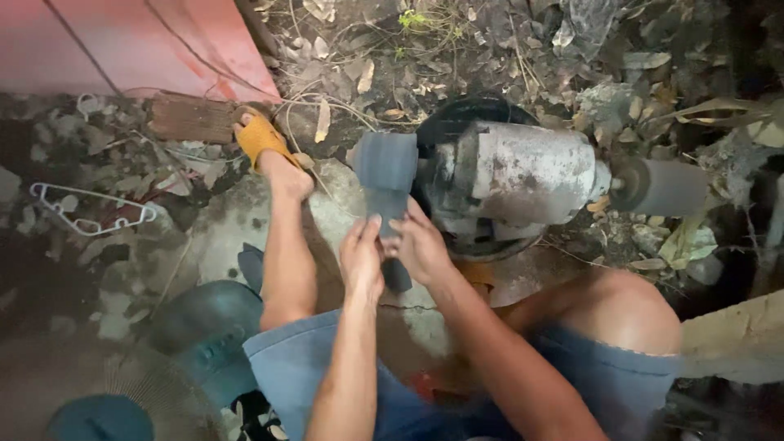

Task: Shaping a shoe component using a bench grinder

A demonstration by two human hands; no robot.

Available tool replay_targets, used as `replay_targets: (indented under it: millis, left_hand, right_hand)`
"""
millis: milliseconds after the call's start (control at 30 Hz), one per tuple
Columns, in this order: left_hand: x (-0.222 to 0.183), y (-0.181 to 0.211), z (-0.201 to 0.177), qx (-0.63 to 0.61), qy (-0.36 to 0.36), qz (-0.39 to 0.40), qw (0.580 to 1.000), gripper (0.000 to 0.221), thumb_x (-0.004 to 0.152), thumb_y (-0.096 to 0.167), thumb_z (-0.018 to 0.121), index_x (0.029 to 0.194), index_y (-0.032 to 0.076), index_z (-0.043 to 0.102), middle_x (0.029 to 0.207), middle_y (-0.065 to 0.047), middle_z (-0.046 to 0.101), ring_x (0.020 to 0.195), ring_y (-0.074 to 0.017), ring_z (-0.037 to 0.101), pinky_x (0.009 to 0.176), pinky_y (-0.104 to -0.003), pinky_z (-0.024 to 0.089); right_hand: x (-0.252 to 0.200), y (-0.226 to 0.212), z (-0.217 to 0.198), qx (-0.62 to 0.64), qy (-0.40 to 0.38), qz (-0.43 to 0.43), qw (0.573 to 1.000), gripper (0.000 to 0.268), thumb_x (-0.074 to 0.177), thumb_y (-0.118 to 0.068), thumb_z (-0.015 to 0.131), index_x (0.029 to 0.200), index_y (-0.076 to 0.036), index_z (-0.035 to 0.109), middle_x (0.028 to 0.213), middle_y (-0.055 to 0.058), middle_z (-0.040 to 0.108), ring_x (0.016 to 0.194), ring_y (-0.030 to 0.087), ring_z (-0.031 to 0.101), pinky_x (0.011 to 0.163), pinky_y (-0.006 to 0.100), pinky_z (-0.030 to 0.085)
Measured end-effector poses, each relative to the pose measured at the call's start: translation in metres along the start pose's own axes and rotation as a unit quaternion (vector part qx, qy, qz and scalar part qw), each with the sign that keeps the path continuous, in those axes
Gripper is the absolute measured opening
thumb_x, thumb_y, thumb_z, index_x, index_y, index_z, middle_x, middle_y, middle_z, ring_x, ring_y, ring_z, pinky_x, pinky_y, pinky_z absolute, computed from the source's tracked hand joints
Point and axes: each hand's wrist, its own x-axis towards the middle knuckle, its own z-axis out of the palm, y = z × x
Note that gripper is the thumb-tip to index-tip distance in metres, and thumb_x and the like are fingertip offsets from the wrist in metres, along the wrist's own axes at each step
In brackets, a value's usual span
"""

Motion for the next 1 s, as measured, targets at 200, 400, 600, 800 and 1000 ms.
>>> replay_targets:
  millis: [200, 400, 600, 800, 1000]
  left_hand:
    - [0.003, 0.016, 0.006, 0.062, 0.003, 0.101, 0.993, 0.017, 0.095, 0.014, 0.073, 0.083, 0.001, 0.072, 0.077, -0.012, 0.068, 0.047, -0.0205, 0.068, 0.029, -0.027, 0.045]
    - [-0.018, 0.03, 0.012, 0.256, 0.089, 0.116, 0.956, 0.046, 0.087, 0.04, 0.081, 0.117, 0.006, 0.077, 0.121, -0.018, 0.074, 0.122, -0.0349, 0.065, 0.097, -0.044, 0.053]
    - [0.004, 0.01, 0.0, 0.136, 0.035, 0.13, 0.982, 0.022, 0.093, 0.017, 0.074, 0.072, 0.012, 0.072, 0.053, -0.006, 0.06, 0.043, -0.0116, 0.056, 0.034, -0.024, 0.039]
    - [-0.035, 0.028, -0.002, 0.201, -0.018, 0.089, 0.975, 0.027, 0.104, 0.022, 0.066, 0.084, 0.005, 0.073, 0.067, -0.011, 0.07, 0.052, -0.0189, 0.064, 0.051, -0.027, 0.053]
    - [-0.077, 0.05, -0.025, 0.248, -0.021, 0.19, 0.95, 0.051, 0.095, 0.022, 0.07, 0.046, 0.007, 0.061, 0.036, -0.008, 0.054, 0.04, -0.0169, 0.055, 0.048, -0.026, 0.044]
  right_hand:
    - [0.021, 0.017, -0.011, 0.165, -0.12, 0.016, 0.979, 0.053, 0.086, -0.006, 0.063, 0.137, -0.017, 0.055, 0.101, 0.01, 0.064, 0.069, 0.025, 0.069, 0.041, 0.039, 0.058]
    - [0.03, 0.02, -0.019, 0.17, -0.064, 0.069, 0.981, 0.038, 0.075, -0.003, 0.063, 0.105, -0.026, 0.07, 0.096, -0.003, 0.07, 0.085, 0.017, 0.061, 0.068, 0.028, 0.044]
    - [0.027, 0.014, -0.007, 0.237, -0.041, 0.044, 0.97, 0.034, 0.079, 0.007, 0.063, 0.092, -0.024, 0.056, 0.084, 0.0, 0.039, 0.053, 0.021, 0.045, 0.037, 0.025, 0.033]
    - [0.005, 0.011, -0.01, 0.12, -0.113, 0.036, 0.986, 0.052, 0.081, -0.004, 0.059, 0.129, -0.025, 0.057, 0.088, 0.006, 0.062, 0.052, 0.022, 0.057, 0.032, 0.032, 0.039]
    - [-0.032, 0.011, -0.006, 0.128, -0.15, 0.021, 0.98, 0.079, 0.081, 0.004, 0.054, 0.155, -0.021, 0.045, 0.128, 0.008, 0.067, 0.094, 0.02, 0.069, 0.071, 0.034, 0.058]
